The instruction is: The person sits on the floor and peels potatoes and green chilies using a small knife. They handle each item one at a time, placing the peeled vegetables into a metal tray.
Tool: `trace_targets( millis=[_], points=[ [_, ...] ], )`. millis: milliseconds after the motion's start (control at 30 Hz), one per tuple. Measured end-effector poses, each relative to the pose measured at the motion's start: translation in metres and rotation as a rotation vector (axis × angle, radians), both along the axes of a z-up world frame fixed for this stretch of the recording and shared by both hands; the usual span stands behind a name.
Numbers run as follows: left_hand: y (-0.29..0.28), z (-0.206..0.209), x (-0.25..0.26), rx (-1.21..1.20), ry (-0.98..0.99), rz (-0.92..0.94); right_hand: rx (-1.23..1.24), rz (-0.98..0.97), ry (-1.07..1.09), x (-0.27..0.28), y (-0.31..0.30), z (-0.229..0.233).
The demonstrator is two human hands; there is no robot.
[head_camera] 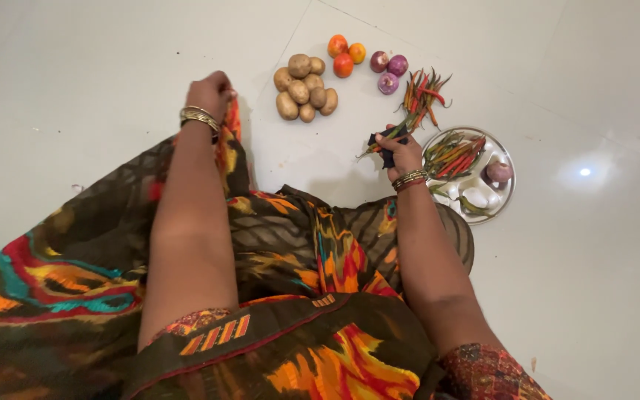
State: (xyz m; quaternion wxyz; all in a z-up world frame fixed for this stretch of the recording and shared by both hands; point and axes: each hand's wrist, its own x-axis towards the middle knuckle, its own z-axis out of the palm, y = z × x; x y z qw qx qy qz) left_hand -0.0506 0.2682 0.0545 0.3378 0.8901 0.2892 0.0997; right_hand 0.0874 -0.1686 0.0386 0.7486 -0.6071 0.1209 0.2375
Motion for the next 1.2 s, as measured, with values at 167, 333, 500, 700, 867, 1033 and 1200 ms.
trace_targets(
  millis=[167, 333, 500, 700, 867, 1033, 1200],
  points=[
    [0.001, -0.010, -0.016, 0.047, 0.166, 0.288, 0.024, -0.007, 0.007, 0.000, -0.006, -0.003],
    [0.083, -0.071, -0.042, -0.069, 0.567, 0.628, 0.027, -0.012, 0.020, -0.003, -0.008, 0.000],
    [0.123, -0.086, -0.092, -0.231, 0.713, 0.681, 0.056, -0.001, -0.013, -0.010, -0.005, 0.007],
    [0.092, -0.072, -0.109, -0.214, 0.559, 0.985, 0.048, 0.003, -0.020, -0.012, 0.001, 0.017],
    [0.063, -0.048, -0.037, -0.074, 0.403, 0.736, 0.001, 0.016, -0.033, -0.019, 0.006, 0.018],
    [-0.018, -0.073, 0.016, -0.076, 0.074, 0.480, -0.026, 0.018, -0.021, -0.024, 0.013, 0.015],
    [-0.115, -0.074, 0.041, -0.368, -0.076, 0.270, -0.022, 0.061, -0.037, -0.026, 0.015, 0.007]
  ],
)
